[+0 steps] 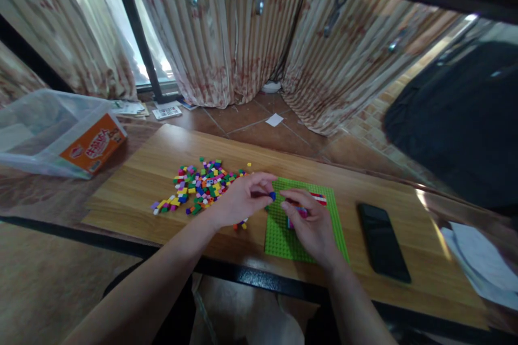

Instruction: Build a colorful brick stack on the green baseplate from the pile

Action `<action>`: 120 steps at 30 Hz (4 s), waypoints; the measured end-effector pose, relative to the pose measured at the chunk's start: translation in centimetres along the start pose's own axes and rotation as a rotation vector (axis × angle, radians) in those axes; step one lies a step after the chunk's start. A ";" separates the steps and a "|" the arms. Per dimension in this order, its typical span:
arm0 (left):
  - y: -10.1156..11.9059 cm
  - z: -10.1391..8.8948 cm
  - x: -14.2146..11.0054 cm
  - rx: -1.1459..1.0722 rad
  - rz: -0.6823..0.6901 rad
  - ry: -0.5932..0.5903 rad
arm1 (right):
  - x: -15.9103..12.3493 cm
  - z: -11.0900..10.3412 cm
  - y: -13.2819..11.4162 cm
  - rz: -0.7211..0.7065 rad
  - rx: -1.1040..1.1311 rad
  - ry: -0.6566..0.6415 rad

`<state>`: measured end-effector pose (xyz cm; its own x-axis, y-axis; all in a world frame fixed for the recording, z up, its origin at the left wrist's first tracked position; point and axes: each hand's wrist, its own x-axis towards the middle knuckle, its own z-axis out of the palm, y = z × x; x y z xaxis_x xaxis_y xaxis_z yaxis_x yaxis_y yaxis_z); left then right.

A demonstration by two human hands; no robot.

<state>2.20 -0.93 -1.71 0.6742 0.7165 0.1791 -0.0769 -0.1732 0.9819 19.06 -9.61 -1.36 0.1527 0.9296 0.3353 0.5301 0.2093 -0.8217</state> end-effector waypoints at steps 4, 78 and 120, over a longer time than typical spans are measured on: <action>0.0 1.3 -0.1 -0.065 -0.009 0.012 | -0.1 0.5 0.1 0.032 0.078 0.001; -0.8 0.7 -0.1 0.403 -0.064 0.042 | 0.9 -4.3 6.1 0.453 -0.047 0.009; -0.9 -4.1 0.6 0.370 -0.091 0.200 | 0.6 -3.4 2.6 0.014 -0.367 0.336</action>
<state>-0.34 2.41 -2.28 0.5074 0.8508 0.1365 0.2695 -0.3071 0.9127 23.42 -9.59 -1.75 0.3903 0.7701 0.5045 0.7755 0.0203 -0.6310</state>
